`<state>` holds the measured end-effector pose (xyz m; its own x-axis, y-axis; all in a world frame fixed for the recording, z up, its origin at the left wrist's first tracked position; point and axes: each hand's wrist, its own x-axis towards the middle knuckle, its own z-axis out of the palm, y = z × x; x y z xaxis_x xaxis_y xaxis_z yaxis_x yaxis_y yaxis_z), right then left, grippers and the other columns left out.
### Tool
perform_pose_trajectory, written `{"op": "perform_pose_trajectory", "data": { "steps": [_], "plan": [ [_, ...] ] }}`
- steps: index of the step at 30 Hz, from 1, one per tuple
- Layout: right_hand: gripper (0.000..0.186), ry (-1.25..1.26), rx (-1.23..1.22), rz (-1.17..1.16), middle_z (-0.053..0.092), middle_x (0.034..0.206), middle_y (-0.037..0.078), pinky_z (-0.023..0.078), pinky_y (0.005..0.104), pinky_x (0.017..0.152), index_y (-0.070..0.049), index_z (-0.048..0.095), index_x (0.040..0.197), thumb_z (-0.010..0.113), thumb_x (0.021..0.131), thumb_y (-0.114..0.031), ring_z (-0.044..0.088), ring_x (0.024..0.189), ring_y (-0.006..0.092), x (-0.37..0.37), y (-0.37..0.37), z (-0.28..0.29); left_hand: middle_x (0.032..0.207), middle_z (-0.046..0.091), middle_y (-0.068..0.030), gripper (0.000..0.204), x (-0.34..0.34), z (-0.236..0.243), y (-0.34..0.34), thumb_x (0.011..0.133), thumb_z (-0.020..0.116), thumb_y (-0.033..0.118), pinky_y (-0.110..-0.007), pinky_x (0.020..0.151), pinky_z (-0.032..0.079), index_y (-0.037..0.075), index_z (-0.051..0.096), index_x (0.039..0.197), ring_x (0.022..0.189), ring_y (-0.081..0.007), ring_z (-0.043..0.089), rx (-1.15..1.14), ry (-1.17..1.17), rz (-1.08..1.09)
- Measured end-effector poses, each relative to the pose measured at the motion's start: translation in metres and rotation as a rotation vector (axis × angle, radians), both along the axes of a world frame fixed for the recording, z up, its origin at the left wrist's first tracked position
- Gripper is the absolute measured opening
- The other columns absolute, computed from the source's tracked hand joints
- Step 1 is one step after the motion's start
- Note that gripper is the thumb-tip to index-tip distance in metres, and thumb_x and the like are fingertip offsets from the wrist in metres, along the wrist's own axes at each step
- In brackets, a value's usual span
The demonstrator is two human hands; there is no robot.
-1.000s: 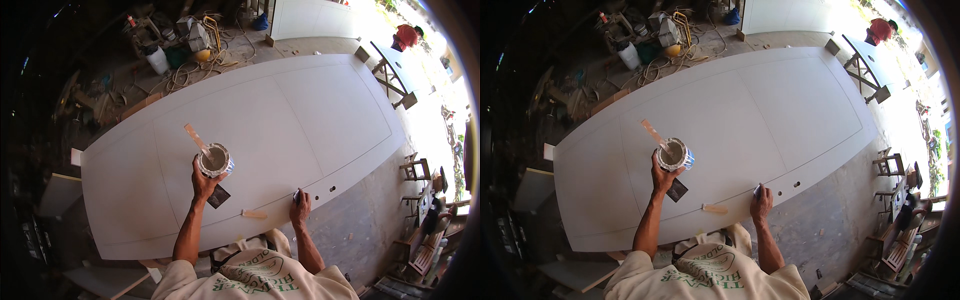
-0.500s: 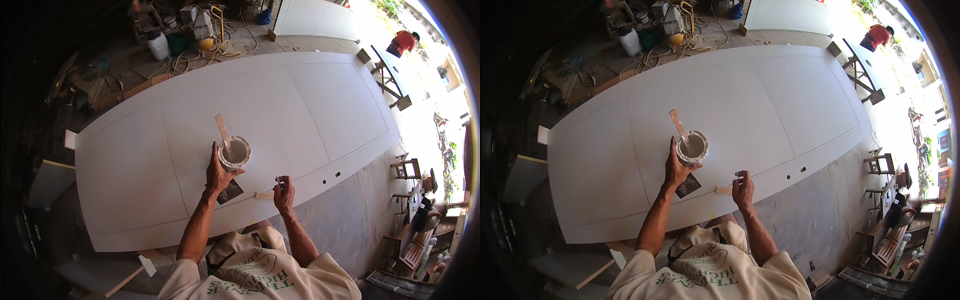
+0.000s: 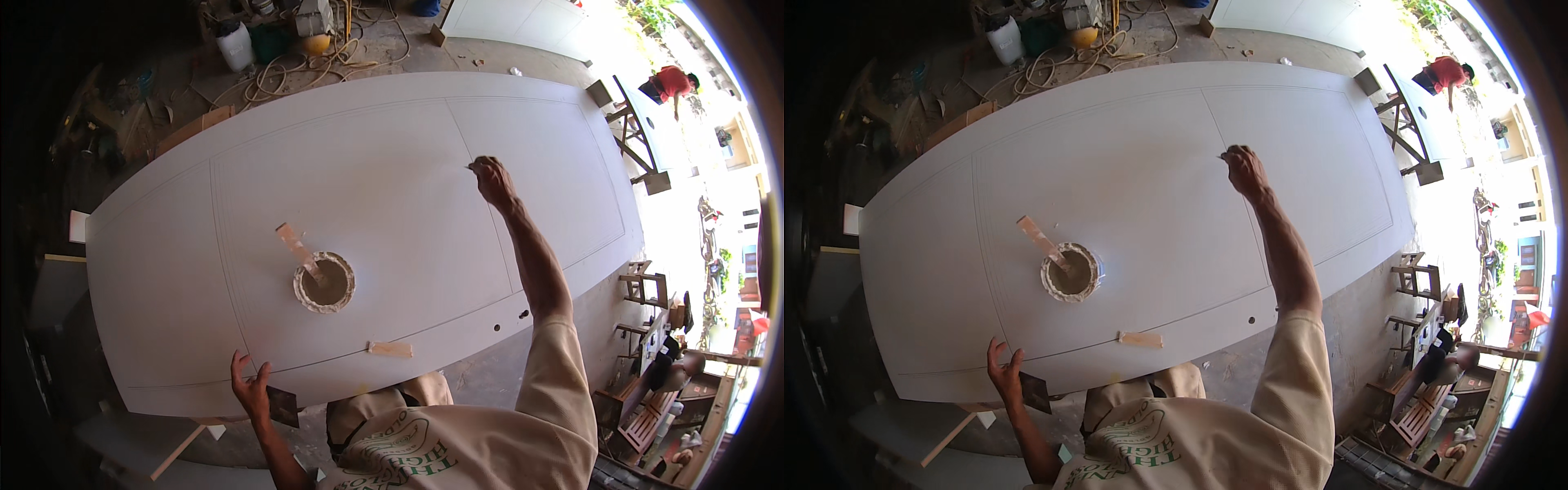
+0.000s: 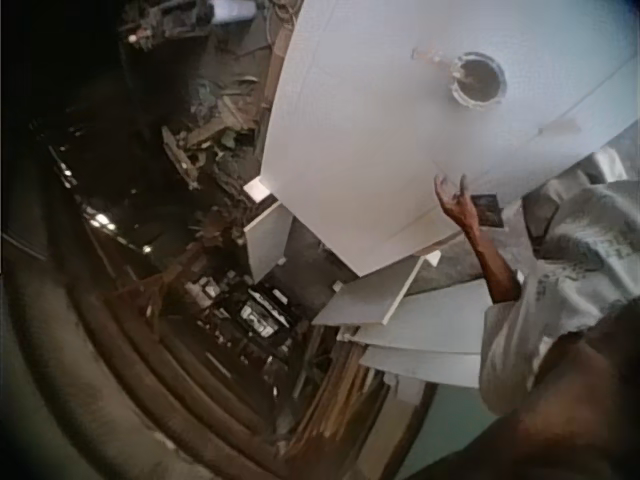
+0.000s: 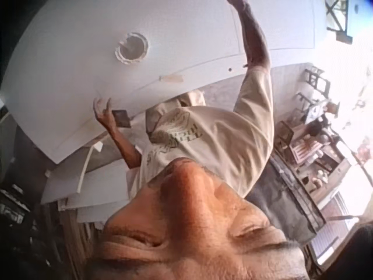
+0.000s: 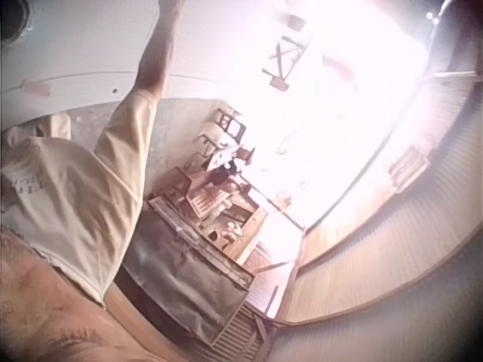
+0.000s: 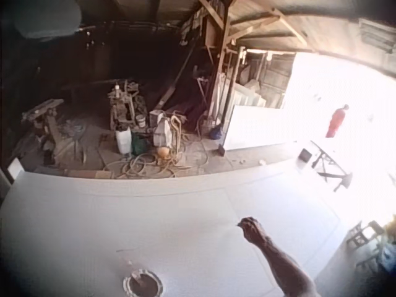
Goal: The person applies filler to cracks in a white wood panel using a wood stirrer and a putty knife, then uses sandpaper to smooth the surface.
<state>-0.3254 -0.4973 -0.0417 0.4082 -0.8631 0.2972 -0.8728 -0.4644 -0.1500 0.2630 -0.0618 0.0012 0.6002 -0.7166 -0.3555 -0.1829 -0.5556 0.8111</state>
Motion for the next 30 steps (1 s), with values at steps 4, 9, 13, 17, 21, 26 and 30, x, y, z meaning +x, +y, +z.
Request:
{"op": "perform_pose_trajectory", "data": {
  "steps": [4,9,13,17,21,26,30],
  "plan": [
    [0.026,0.128,0.148,0.135,0.077,0.102,0.014,0.06,0.0433,0.085,-0.004,0.079,0.1,0.062,0.083,0.006,0.072,0.099,0.0328,-0.009,-0.073,-0.012,0.131,0.061,-0.0166,0.067,-0.027,0.008,0.025,0.089,0.082,0.017,-0.039,0.094,0.052,-0.001,0.052,0.147,0.112,-0.0248,0.061,0.0,-0.047,0.158],
    [0.026,0.118,0.366,0.171,0.077,0.094,0.019,0.062,0.0445,0.08,-0.001,0.079,0.095,0.06,0.08,0.009,0.075,0.092,0.0356,-0.019,-0.063,-0.008,0.125,0.062,-0.0161,0.063,-0.058,0.023,0.026,0.091,0.079,0.016,-0.036,0.099,0.05,-0.002,0.053,0.145,0.114,-0.0236,0.06,0.057,-0.029,0.278],
    [0.028,0.106,0.427,0.223,0.076,0.095,0.021,0.062,0.0446,0.08,0.002,0.079,0.093,0.059,0.077,0.013,0.074,0.091,0.0375,-0.025,-0.026,0.008,0.127,0.061,-0.016,0.063,-0.075,0.024,0.001,0.092,0.079,0.014,-0.035,0.099,0.051,-0.003,0.051,0.146,0.113,-0.0227,0.059,-0.004,-0.013,0.268],
    [0.024,0.087,0.383,0.234,0.077,0.093,0.014,0.06,0.0424,0.08,-0.001,0.078,0.088,0.06,0.079,0.013,0.072,0.092,0.0327,-0.043,0.042,0.023,0.127,0.06,-0.0159,0.062,-0.077,0.024,-0.03,0.093,0.078,0.013,-0.035,0.1,0.05,-0.004,0.051,0.146,0.113,-0.0223,0.059,-0.068,0.019,0.204],
    [0.021,0.075,0.407,0.2,0.075,0.09,0.01,0.059,0.0409,0.082,-0.002,0.077,0.089,0.064,0.079,0.011,0.07,0.091,0.0307,-0.062,0.123,0.03,0.127,0.061,-0.0153,0.062,-0.079,0.016,-0.044,0.092,0.079,0.012,-0.036,0.1,0.05,-0.003,0.052,0.146,0.114,-0.0221,0.059,-0.109,0.054,0.167],
    [0.026,0.078,0.495,0.096,0.073,0.092,0.01,0.056,0.0409,0.087,-0.002,0.078,0.097,0.066,0.077,0.01,0.069,0.093,0.0289,-0.073,0.248,0.053,0.125,0.062,-0.0142,0.061,-0.081,0.005,-0.041,0.091,0.08,0.012,-0.038,0.1,0.05,-0.003,0.054,0.144,0.115,-0.0227,0.059,-0.091,0.028,0.09],
    [0.023,0.148,0.68,0.012,0.074,0.094,0.011,0.057,0.0429,0.084,-0.004,0.077,0.098,0.064,0.082,0.007,0.07,0.093,0.0309,-0.088,0.304,0.078,0.124,0.063,-0.0143,0.062,-0.072,0.007,-0.037,0.09,0.081,0.015,-0.038,0.099,0.05,-0.004,0.055,0.143,0.114,-0.0233,0.059,-0.119,0.041,0.134]
  ]
}}
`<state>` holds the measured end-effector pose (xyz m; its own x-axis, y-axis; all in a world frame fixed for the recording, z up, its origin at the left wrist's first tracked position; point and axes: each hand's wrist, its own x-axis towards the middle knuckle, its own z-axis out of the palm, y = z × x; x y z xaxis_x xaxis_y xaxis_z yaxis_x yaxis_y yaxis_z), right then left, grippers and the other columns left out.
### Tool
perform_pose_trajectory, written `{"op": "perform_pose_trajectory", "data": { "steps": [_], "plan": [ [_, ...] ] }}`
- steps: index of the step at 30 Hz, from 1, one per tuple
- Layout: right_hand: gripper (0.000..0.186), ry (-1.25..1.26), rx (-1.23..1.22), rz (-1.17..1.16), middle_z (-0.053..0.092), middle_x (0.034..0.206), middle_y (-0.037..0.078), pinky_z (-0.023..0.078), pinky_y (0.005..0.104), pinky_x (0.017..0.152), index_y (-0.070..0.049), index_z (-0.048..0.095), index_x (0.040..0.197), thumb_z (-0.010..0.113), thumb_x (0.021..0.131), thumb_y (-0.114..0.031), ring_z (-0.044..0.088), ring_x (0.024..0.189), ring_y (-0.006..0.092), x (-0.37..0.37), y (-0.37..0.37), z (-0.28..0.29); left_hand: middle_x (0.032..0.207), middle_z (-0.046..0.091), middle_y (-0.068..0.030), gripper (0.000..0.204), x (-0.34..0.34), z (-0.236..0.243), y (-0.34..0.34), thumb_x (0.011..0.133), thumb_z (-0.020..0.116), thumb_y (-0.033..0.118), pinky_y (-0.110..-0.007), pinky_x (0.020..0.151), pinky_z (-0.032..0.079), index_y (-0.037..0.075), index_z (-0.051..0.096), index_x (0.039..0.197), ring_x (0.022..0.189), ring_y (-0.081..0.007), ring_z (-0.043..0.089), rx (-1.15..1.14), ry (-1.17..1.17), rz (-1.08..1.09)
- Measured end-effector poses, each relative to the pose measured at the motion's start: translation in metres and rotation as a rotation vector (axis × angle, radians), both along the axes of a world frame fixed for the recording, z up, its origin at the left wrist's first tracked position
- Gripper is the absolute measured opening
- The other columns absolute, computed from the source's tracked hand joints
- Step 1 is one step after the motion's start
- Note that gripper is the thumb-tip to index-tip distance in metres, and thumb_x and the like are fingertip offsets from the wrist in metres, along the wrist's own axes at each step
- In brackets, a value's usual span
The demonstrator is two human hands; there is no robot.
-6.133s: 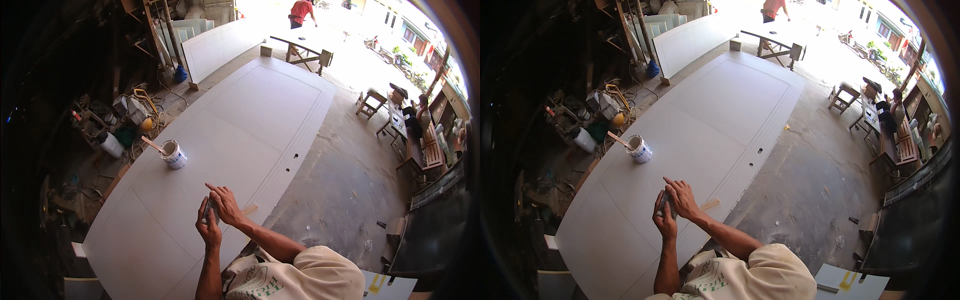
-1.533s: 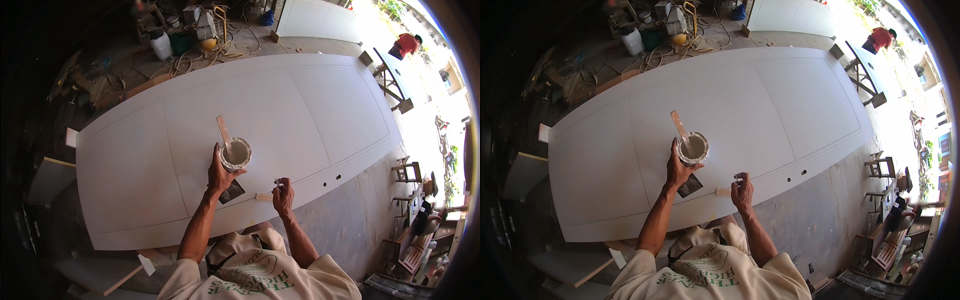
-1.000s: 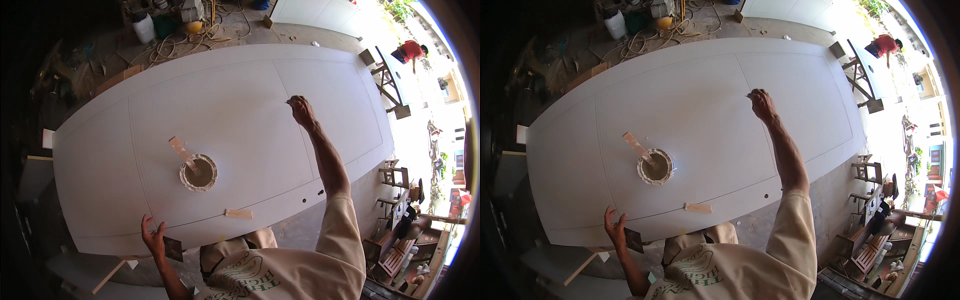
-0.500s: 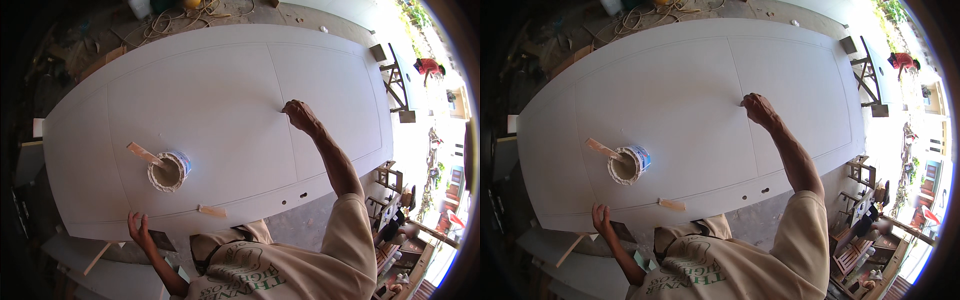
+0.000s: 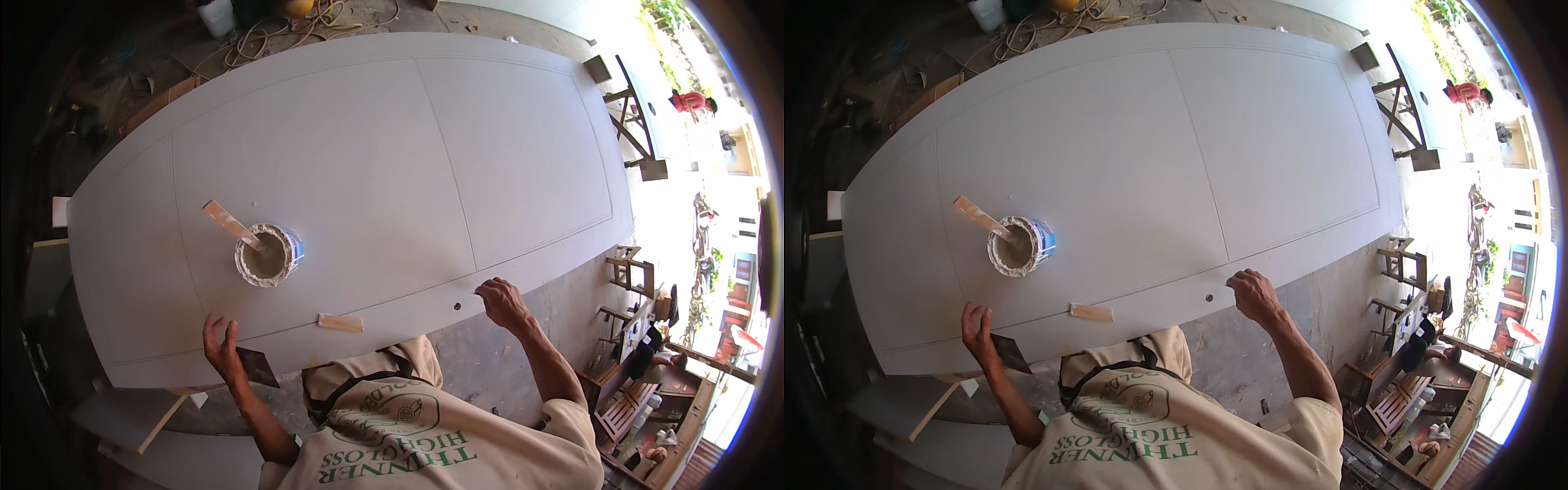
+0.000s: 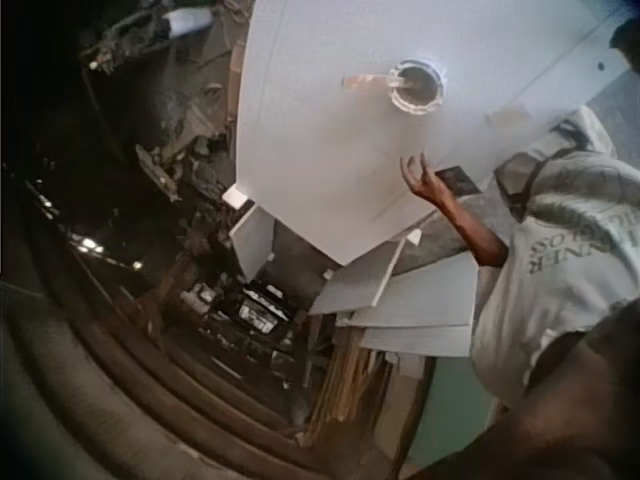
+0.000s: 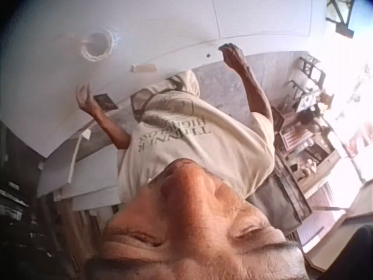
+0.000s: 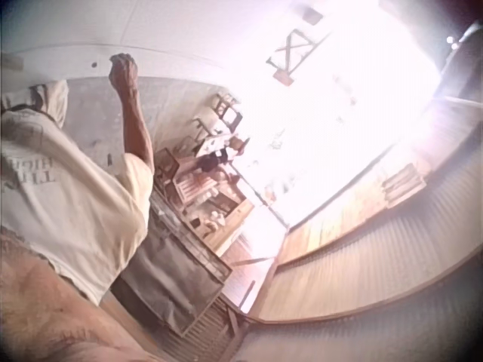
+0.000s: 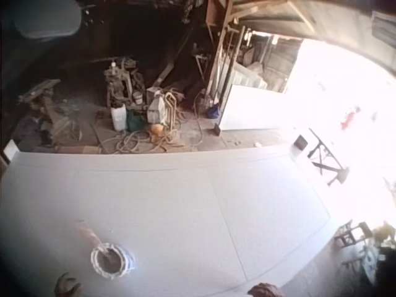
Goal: The person applies filler to cracks in a white wood panel using a wood stirrer and a putty knife, then uses sandpaper to smooth the surface.
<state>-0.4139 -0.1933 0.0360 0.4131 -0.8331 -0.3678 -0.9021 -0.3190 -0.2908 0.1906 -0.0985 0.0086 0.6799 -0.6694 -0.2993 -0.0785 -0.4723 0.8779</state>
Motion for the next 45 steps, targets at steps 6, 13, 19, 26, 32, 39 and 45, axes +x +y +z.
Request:
{"op": "perform_pose_trajectory", "data": {
  "steps": [6,13,19,26,32,39,45],
  "plan": [
    [0.022,-0.224,-0.427,0.03,0.075,0.101,0.011,0.057,0.043,0.085,-0.004,0.075,0.104,0.062,0.088,0.005,0.071,0.096,0.0316,0.043,-0.163,-0.025,0.125,0.062,-0.0142,0.063,-0.005,0.022,-0.004,0.09,0.082,0.016,-0.037,0.097,0.05,-0.002,0.055,0.144,0.112,-0.023,0.059,0.011,-0.043,-0.043],
    [0.028,-0.151,-0.548,0.144,0.076,0.103,0.013,0.059,0.0443,0.087,-0.004,0.078,0.103,0.06,0.085,0.007,0.072,0.1,0.0326,0.072,-0.33,-0.084,0.128,0.062,-0.0134,0.06,0.002,0.048,0.062,0.092,0.081,0.019,-0.036,0.09,0.053,0.004,0.057,0.145,0.11,-0.0227,0.061,0.077,-0.191,0.097],
    [0.027,-0.06,-0.345,0.217,0.077,0.096,0.018,0.063,0.0447,0.077,-0.001,0.08,0.097,0.062,0.08,0.011,0.075,0.089,0.0367,0.066,-0.33,-0.082,0.124,0.063,-0.0129,0.059,0.009,0.028,0.12,0.092,0.079,0.018,-0.034,0.095,0.052,-0.002,0.057,0.143,0.112,-0.0219,0.06,0.162,-0.137,0.233],
    [0.031,-0.078,-0.245,0.206,0.076,0.094,0.019,0.062,0.0448,0.076,-0.001,0.08,0.099,0.06,0.08,0.013,0.074,0.089,0.0358,0.048,-0.255,-0.059,0.122,0.062,-0.0126,0.056,-0.011,0.03,0.054,0.095,0.077,0.013,-0.036,0.097,0.051,-0.003,0.054,0.143,0.113,-0.0205,0.06,0.081,-0.062,0.159],
    [0.023,-0.084,-0.18,0.124,0.074,0.093,0.015,0.059,0.0462,0.079,0.0,0.075,0.093,0.062,0.077,0.011,0.07,0.093,0.0361,0.03,-0.126,-0.034,0.122,0.062,-0.0135,0.058,0.017,0.005,0.062,0.093,0.078,0.01,-0.039,0.097,0.053,-0.003,0.054,0.144,0.11,-0.0221,0.061,0.0,0.002,0.104],
    [0.025,0.141,0.299,-0.077,0.077,0.103,0.015,0.057,0.0444,0.089,-0.005,0.078,0.103,0.065,0.084,0.002,0.071,0.102,0.0328,0.004,0.123,0.027,0.11,0.069,-0.0137,0.061,0.024,0.005,0.053,0.091,0.082,0.019,-0.038,0.097,0.051,-0.004,0.056,0.142,0.107,-0.021,0.064,0.106,0.004,0.042],
    [0.02,0.083,-0.303,-0.436,0.073,0.111,0.019,0.055,0.047,0.089,0.0,0.074,0.109,0.061,0.094,0.0,0.069,0.102,0.0383,-0.001,0.051,0.011,0.104,0.071,-0.0125,0.06,0.032,0.01,0.033,0.092,0.081,0.023,-0.037,0.097,0.05,-0.005,0.058,0.139,0.102,-0.0198,0.064,0.054,0.054,-0.021]
  ]
}}
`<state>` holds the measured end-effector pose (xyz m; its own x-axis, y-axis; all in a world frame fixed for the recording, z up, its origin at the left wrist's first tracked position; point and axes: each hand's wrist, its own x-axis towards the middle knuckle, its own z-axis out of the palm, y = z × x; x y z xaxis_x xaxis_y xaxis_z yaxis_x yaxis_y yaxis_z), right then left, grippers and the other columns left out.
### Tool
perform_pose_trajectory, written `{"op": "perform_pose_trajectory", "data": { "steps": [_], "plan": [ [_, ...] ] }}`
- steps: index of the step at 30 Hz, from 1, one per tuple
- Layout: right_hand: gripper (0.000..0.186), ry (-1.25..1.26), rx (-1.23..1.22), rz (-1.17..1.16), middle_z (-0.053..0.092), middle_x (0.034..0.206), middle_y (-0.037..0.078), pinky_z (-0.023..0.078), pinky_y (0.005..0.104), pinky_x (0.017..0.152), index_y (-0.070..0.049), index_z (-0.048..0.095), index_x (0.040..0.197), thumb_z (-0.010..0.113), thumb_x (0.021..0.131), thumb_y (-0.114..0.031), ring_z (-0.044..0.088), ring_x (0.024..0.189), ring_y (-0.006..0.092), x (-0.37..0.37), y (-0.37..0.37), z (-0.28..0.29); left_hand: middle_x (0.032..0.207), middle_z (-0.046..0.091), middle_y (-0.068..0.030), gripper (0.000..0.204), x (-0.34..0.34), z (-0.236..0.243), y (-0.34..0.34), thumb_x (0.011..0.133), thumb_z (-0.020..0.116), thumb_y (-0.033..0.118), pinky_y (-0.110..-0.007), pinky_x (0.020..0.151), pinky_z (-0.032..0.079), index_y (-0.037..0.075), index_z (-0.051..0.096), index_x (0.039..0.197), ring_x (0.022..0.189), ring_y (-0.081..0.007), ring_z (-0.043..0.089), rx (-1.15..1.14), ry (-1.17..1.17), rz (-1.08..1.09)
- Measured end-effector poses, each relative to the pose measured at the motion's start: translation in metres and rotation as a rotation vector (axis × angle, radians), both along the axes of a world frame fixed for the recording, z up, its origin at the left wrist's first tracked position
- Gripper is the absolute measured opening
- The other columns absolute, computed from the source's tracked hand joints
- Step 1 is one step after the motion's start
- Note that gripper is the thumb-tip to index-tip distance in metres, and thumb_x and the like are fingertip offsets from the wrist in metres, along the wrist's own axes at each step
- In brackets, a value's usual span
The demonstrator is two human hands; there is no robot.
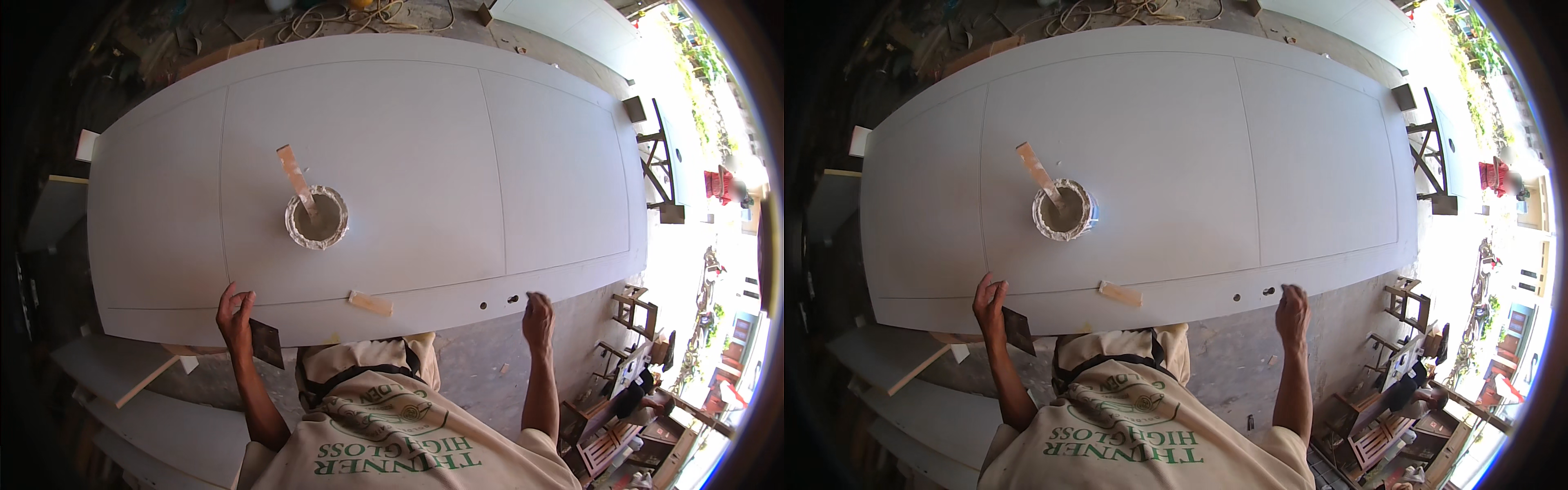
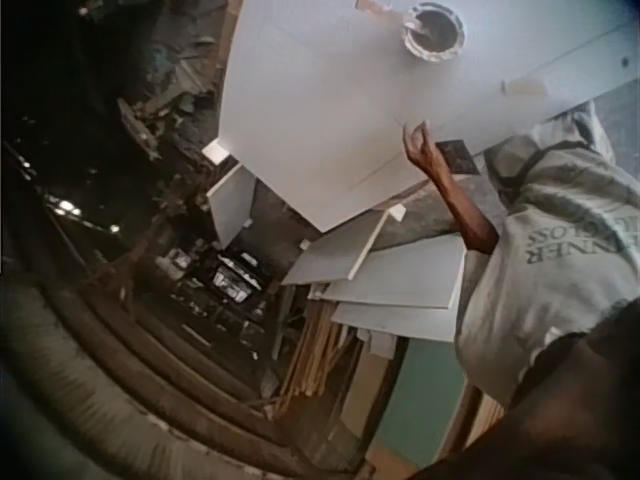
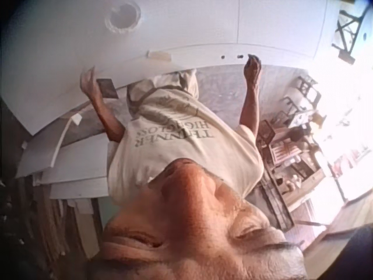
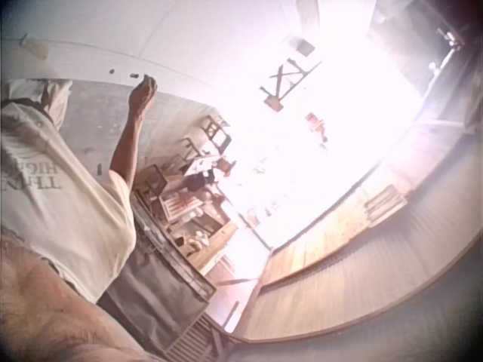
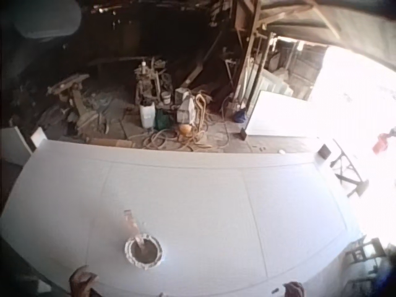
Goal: The person applies filler to cracks in a white wood panel using a wood stirrer and a putty knife, then uses sandpaper to smooth the surface.
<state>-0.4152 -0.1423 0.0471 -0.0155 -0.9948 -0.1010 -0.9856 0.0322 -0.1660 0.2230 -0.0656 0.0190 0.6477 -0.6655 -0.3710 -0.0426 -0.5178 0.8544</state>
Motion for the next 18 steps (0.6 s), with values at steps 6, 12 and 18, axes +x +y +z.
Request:
{"op": "perform_pose_trajectory", "data": {
  "steps": [6,12,18],
  "plan": [
    [0.024,0.215,-0.052,-0.296,0.075,0.103,0.018,0.058,0.0481,0.084,-0.005,0.076,0.104,0.053,0.095,-0.005,0.071,0.1,0.0383,-0.031,-0.073,-0.05,0.102,0.071,-0.0116,0.059,0.018,0.01,0.014,0.092,0.081,0.023,-0.037,0.101,0.047,-0.004,0.059,0.139,0.104,-0.0192,0.064,0.003,0.009,-0.024],
    [0.015,-0.262,-0.137,0.152,0.07,0.089,0.012,0.056,0.0452,0.076,-0.007,0.073,0.095,0.061,0.087,-0.003,0.068,0.086,0.0366,0.237,0.033,-0.065,0.1,0.071,-0.0124,0.061,0.064,-0.028,0.059,0.09,0.083,0.027,-0.035,0.1,0.047,-0.006,0.061,0.136,0.103,-0.0204,0.065,-0.02,0.098,0.082],
    [0.022,-0.353,-0.211,0.069,0.075,0.1,0.015,0.059,0.0417,0.078,-0.001,0.077,0.107,0.069,0.086,-0.003,0.071,0.092,0.0338,0.328,0.047,-0.024,0.097,0.071,-0.0122,0.053,0.113,-0.019,0.068,0.094,0.078,0.024,-0.034,0.099,0.047,-0.007,0.062,0.134,0.101,-0.0207,0.068,-0.035,0.094,0.073]
  ]
}}
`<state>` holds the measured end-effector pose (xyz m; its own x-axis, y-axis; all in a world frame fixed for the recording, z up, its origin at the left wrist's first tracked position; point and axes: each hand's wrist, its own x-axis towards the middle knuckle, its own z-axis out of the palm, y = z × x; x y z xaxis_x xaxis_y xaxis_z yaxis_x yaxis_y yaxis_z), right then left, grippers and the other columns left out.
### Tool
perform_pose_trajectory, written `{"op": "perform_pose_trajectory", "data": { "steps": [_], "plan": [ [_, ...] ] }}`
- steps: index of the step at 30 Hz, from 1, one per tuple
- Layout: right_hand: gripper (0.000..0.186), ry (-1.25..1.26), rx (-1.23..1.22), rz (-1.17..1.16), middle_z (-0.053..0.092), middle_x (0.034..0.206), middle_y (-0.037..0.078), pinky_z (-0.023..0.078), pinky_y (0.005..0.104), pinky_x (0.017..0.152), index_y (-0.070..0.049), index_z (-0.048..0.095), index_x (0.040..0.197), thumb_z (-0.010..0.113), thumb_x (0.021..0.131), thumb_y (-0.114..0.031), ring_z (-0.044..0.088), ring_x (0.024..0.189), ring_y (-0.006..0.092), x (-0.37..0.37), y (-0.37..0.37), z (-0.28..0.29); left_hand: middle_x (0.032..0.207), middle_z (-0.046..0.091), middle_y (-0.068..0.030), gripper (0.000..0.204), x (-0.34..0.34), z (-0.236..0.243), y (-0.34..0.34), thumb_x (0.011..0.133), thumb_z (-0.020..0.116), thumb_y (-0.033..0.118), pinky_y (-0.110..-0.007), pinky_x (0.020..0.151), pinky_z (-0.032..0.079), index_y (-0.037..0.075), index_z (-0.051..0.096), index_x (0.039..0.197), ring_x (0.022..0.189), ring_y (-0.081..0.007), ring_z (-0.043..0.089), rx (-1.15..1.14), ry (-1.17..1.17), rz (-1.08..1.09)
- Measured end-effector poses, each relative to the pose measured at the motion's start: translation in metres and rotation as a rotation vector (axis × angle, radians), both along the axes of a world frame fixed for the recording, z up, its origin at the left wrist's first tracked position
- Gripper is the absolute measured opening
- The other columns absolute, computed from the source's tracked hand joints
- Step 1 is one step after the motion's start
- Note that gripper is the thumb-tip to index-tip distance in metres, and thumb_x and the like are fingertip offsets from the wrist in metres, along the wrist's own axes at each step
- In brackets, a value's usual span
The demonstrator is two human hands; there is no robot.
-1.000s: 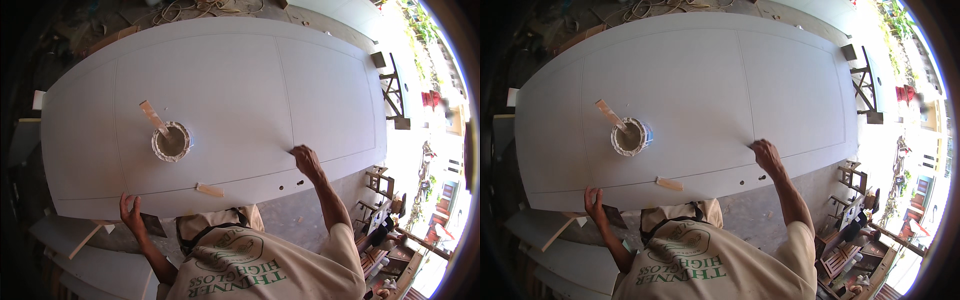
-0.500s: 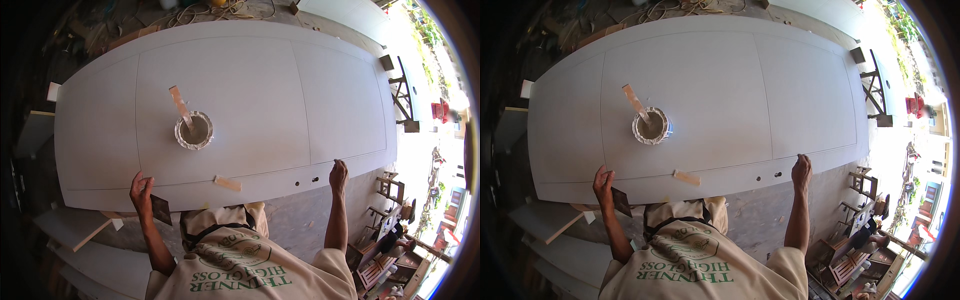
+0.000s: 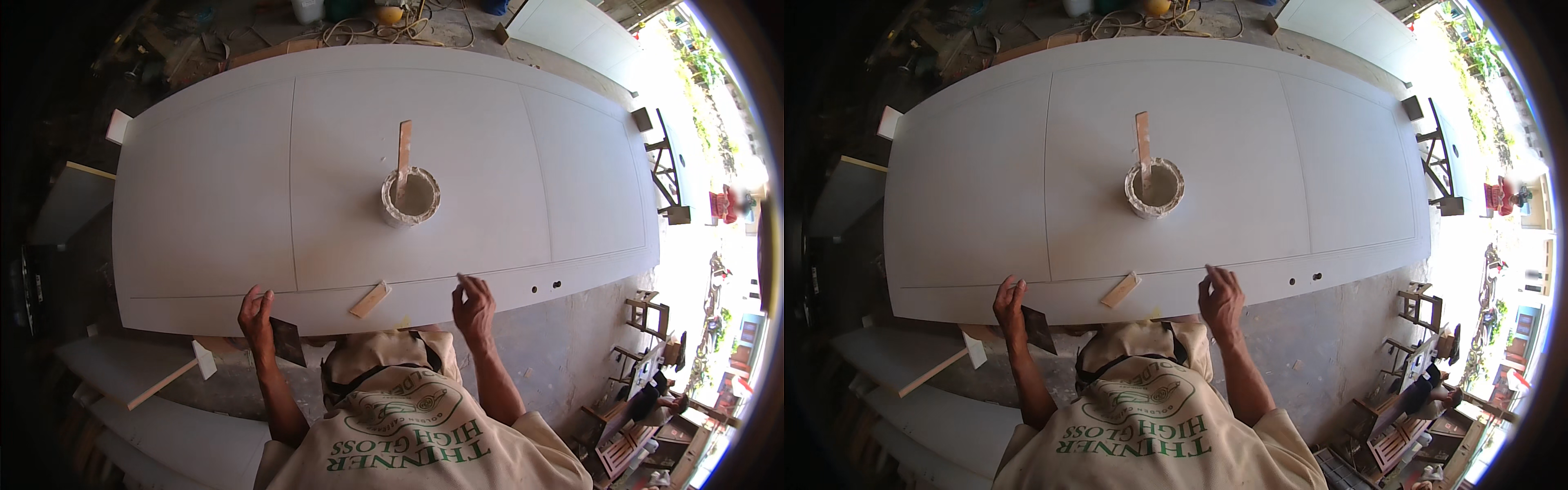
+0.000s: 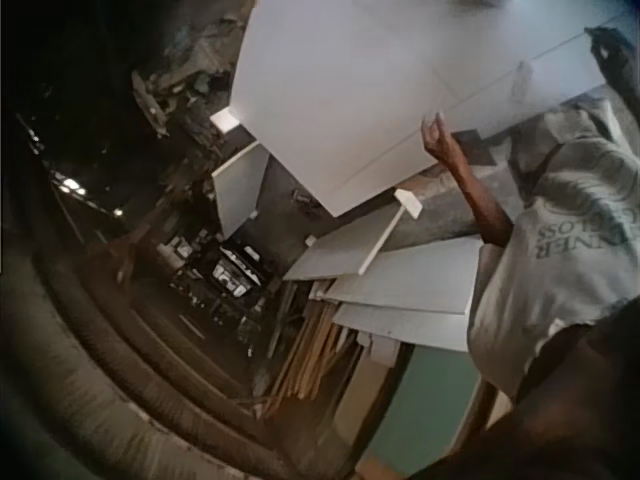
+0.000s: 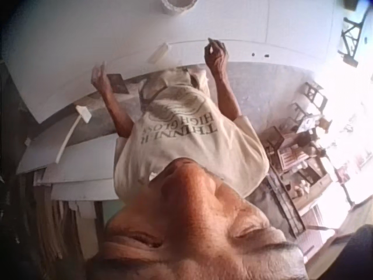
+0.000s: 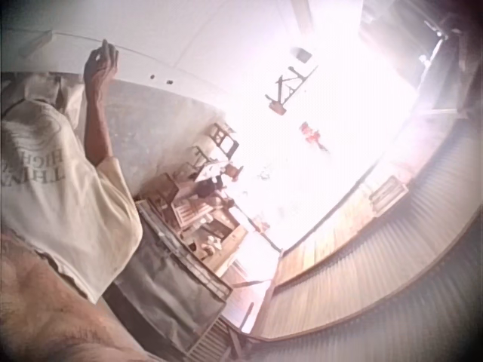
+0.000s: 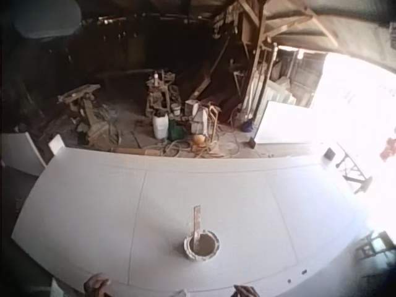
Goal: The person applies filler to cracks in a white wood panel using a wood stirrer and a putty knife, then uses sandpaper to smooth the surface.
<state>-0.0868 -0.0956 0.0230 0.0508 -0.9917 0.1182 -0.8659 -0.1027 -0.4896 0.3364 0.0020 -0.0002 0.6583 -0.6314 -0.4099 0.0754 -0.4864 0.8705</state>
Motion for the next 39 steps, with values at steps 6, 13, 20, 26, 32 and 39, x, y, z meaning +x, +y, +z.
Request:
{"op": "perform_pose_trajectory", "data": {
  "steps": [6,13,20,26,32,39],
  "plan": [
    [0.012,-0.101,0.187,-0.256,0.075,0.093,0.02,0.058,0.0399,0.068,0.001,0.068,0.104,0.065,0.094,-0.004,0.075,0.074,0.0286,-0.009,-0.028,-0.008,0.09,0.068,-0.0073,0.042,0.046,-0.029,0.047,0.094,0.079,0.029,-0.033,0.086,0.049,-0.005,0.069,0.116,0.089,-0.017,0.064,-0.076,0.072,0.014],
    [0.037,-0.233,0.182,0.135,0.073,0.106,0.017,0.057,0.0386,0.071,-0.001,0.067,0.122,0.079,0.09,-0.014,0.073,0.084,0.0279,0.131,0.027,-0.028,0.079,0.062,-0.0067,0.053,0.057,-0.03,0.043,0.098,0.07,0.049,-0.032,0.077,0.046,-0.003,0.069,0.087,0.076,-0.017,0.055,0.075,0.069,0.037],
    [0.037,-0.026,0.067,0.605,0.072,0.115,0.014,0.058,0.0443,0.088,-0.003,0.071,0.117,0.078,0.08,-0.006,0.069,0.099,0.0352,0.155,0.059,-0.045,0.076,0.062,-0.0058,0.058,0.061,-0.045,0.03,0.097,0.067,0.056,-0.033,0.075,0.047,-0.001,0.07,0.084,0.074,-0.0175,0.057,0.064,0.174,-0.07],
    [0.027,0.126,-0.005,0.379,0.073,0.109,0.012,0.057,0.0456,0.085,-0.004,0.074,0.109,0.067,0.083,0.002,0.068,0.097,0.0354,0.071,0.047,-0.035,0.081,0.064,-0.0027,0.054,0.057,-0.051,0.053,0.098,0.065,0.06,-0.03,0.069,0.052,0.006,0.07,0.096,0.074,-0.0143,0.062,0.022,0.641,0.027],
    [0.025,0.19,-0.141,-0.123,0.072,0.115,0.015,0.057,0.0464,0.085,-0.002,0.072,0.116,0.07,0.091,-0.006,0.069,0.096,0.0374,0.023,0.044,-0.035,0.107,0.069,-0.0022,0.026,0.069,-0.037,0.054,0.102,0.07,0.031,-0.033,0.092,0.054,0.009,0.067,0.115,0.1,-0.0159,0.067,-0.146,0.918,-0.033],
    [0.024,0.091,-0.089,-0.288,0.074,0.114,0.015,0.057,0.0448,0.086,-0.003,0.073,0.116,0.063,0.098,-0.013,0.072,0.1,0.0364,0.071,0.021,-0.048,0.11,0.072,-0.0031,0.022,0.076,-0.06,0.028,0.1,0.072,0.026,-0.038,0.092,0.057,0.01,0.068,0.114,0.102,-0.0191,0.07,-0.174,0.926,-0.011]
  ]
}}
